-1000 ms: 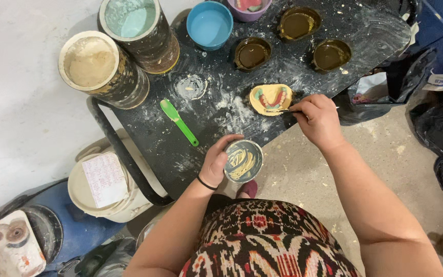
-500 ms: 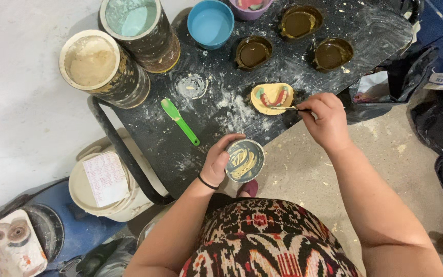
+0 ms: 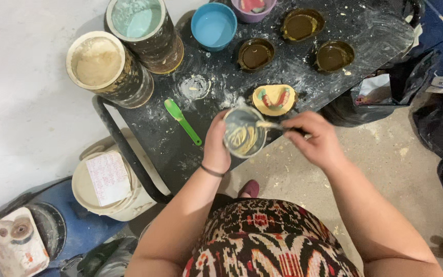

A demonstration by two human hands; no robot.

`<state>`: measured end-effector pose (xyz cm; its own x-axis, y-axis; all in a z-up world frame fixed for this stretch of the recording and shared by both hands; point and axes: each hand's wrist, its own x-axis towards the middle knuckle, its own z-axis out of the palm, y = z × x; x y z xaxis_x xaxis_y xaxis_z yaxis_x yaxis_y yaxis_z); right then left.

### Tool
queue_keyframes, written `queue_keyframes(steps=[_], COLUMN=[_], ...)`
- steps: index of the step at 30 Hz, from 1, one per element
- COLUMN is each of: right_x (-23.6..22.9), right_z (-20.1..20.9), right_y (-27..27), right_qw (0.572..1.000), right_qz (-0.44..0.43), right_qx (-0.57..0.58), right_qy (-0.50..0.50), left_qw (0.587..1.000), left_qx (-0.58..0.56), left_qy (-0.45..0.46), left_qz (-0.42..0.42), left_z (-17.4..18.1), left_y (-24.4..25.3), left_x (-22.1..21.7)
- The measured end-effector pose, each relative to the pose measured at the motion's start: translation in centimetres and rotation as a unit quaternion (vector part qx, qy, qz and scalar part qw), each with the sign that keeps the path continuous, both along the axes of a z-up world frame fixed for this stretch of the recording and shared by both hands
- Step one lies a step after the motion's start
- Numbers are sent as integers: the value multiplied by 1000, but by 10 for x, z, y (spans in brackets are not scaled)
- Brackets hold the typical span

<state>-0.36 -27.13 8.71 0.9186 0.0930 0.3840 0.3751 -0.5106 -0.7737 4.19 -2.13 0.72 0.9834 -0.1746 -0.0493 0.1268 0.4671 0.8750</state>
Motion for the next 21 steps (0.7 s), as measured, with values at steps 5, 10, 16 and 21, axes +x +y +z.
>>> queue_keyframes(steps=[5, 10, 16, 21], right_x=[-9, -15, -20, -33], right_z=[27, 18, 47, 59], right_y=[22, 2, -3, 29], right_qw=[999, 997, 994, 991], right_qz=[-5, -13, -18, 0], right_qx=[-24, -66, -108, -101], right_qy=[-27, -45, 2, 85], left_qw=[994, 983, 977, 972], left_qx=[-85, -109, -96, 211], left_qy=[64, 119, 160, -82], left_qz=[34, 87, 104, 58], left_z=[46, 55, 55, 69], left_y=[-15, -9, -5, 2], left_x=[8, 6, -1, -8])
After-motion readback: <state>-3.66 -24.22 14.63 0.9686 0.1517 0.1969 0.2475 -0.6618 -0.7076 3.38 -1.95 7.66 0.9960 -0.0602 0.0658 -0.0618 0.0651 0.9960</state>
